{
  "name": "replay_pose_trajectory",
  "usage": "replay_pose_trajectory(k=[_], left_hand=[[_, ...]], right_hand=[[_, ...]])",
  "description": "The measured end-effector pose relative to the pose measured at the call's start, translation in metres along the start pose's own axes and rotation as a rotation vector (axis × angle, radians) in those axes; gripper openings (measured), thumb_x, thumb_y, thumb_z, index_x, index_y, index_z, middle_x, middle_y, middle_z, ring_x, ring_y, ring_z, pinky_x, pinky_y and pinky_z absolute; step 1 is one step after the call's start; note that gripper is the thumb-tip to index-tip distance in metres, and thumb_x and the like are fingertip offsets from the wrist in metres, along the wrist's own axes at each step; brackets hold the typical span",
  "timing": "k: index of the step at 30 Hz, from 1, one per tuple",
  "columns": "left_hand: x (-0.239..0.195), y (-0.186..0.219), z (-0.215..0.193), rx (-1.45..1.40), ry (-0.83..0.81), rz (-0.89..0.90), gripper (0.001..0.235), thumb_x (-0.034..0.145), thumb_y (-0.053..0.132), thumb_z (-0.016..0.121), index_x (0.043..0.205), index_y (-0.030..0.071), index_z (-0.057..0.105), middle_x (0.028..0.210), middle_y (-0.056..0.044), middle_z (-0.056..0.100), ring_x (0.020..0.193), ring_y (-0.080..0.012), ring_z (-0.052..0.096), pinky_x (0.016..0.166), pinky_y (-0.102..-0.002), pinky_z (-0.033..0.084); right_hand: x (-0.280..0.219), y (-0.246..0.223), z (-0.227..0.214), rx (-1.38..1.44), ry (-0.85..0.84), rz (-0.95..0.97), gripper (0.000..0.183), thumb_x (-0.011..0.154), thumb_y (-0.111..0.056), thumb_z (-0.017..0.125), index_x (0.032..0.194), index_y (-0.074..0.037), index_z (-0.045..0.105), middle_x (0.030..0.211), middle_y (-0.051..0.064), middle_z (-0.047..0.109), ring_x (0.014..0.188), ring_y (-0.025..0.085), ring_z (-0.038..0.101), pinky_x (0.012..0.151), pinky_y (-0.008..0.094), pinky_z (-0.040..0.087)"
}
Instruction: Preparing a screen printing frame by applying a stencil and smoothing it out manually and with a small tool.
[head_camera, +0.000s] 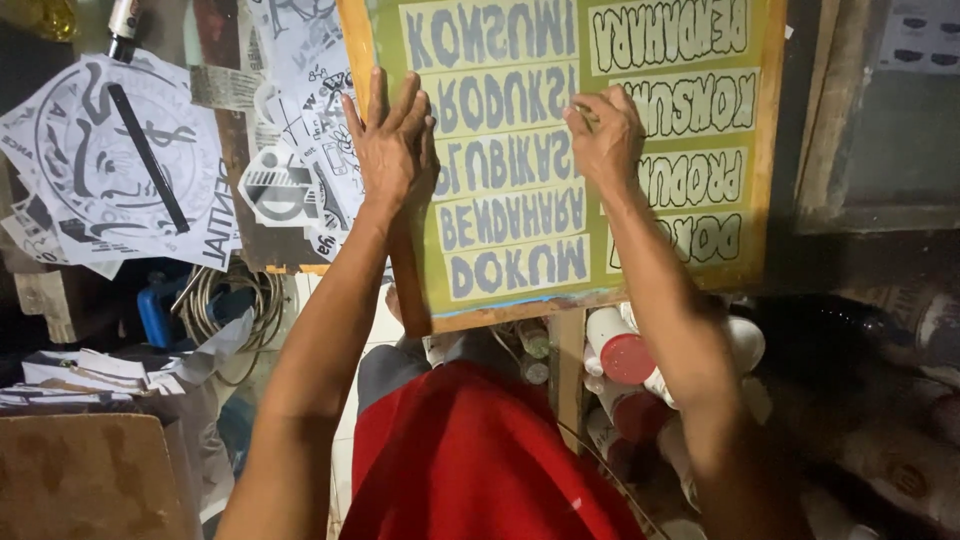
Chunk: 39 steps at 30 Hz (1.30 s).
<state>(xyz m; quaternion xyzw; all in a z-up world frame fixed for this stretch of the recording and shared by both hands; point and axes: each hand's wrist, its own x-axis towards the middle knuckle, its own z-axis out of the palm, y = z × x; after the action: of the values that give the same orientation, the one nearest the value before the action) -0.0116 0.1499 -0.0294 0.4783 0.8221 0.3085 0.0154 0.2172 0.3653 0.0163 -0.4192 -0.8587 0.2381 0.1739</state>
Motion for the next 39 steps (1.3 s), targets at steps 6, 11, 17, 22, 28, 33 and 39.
replay_pose_trajectory(k=[6, 11, 17, 22, 28, 33, 39], left_hand=[[0.019, -0.011, -0.013, -0.027, 0.007, 0.078, 0.044, 0.102, 0.02, 0.064, 0.145, 0.014, 0.062, 0.154, -0.007, 0.052, 0.149, -0.035, 0.028, 0.119, -0.066, 0.007], [0.052, -0.033, 0.018, 0.089, 0.044, 0.186, 0.046, 0.108, 0.025, 0.062, 0.153, 0.023, 0.05, 0.159, -0.002, 0.046, 0.15, -0.0339, 0.02, 0.118, -0.069, 0.006], [0.053, -0.035, 0.025, 0.174, -0.025, 0.165, 0.047, 0.113, 0.03, 0.05, 0.158, 0.023, 0.04, 0.164, 0.0, 0.038, 0.151, -0.0306, 0.01, 0.117, -0.069, 0.0], [0.055, -0.023, 0.012, 0.104, -0.027, 0.168, 0.047, 0.109, 0.025, 0.047, 0.154, 0.014, 0.053, 0.161, -0.005, 0.042, 0.15, -0.032, 0.01, 0.114, -0.071, -0.002], [0.054, -0.042, 0.03, 0.114, 0.052, 0.188, 0.055, 0.115, 0.034, 0.051, 0.161, 0.037, 0.023, 0.169, 0.008, 0.031, 0.158, -0.0234, 0.009, 0.125, -0.066, -0.003], [0.07, -0.023, 0.009, 0.237, -0.205, 0.099, 0.055, 0.115, 0.041, 0.02, 0.165, 0.022, 0.011, 0.173, 0.001, 0.014, 0.159, -0.0279, 0.004, 0.122, -0.063, -0.011], [0.072, -0.013, 0.0, 0.105, -0.138, 0.112, 0.058, 0.112, 0.037, 0.027, 0.159, 0.006, 0.042, 0.166, -0.008, 0.032, 0.154, -0.0322, 0.012, 0.119, -0.066, -0.006]], right_hand=[[0.017, 0.005, -0.004, -0.017, 0.062, -0.12, 0.011, 0.1, -0.014, 0.073, 0.107, -0.006, 0.078, 0.109, 0.01, 0.07, 0.076, 0.019, 0.073, 0.057, 0.031, 0.062], [0.058, -0.001, 0.011, -0.144, 0.142, -0.255, 0.011, 0.097, -0.015, 0.076, 0.105, -0.008, 0.078, 0.105, 0.008, 0.069, 0.093, 0.024, 0.063, 0.077, 0.041, 0.056], [0.064, -0.003, 0.028, -0.15, 0.167, -0.268, 0.008, 0.095, -0.017, 0.078, 0.099, -0.01, 0.079, 0.1, 0.004, 0.068, 0.088, 0.021, 0.059, 0.075, 0.038, 0.052], [0.064, -0.003, 0.026, -0.146, 0.156, -0.253, 0.008, 0.095, -0.016, 0.078, 0.099, -0.01, 0.079, 0.1, 0.003, 0.069, 0.088, 0.02, 0.059, 0.076, 0.037, 0.052], [0.076, -0.004, 0.019, -0.144, 0.072, -0.213, 0.007, 0.096, -0.016, 0.074, 0.098, -0.01, 0.078, 0.101, 0.004, 0.066, 0.091, 0.022, 0.058, 0.079, 0.042, 0.052], [0.098, -0.008, 0.026, -0.258, 0.04, -0.281, 0.029, 0.1, -0.022, 0.075, 0.127, -0.011, 0.074, 0.139, 0.008, 0.066, 0.121, 0.028, 0.057, 0.098, 0.051, 0.046], [0.09, -0.009, 0.026, -0.272, 0.079, -0.291, 0.027, 0.1, -0.027, 0.077, 0.125, -0.016, 0.077, 0.139, 0.002, 0.068, 0.123, 0.025, 0.056, 0.1, 0.051, 0.038]])
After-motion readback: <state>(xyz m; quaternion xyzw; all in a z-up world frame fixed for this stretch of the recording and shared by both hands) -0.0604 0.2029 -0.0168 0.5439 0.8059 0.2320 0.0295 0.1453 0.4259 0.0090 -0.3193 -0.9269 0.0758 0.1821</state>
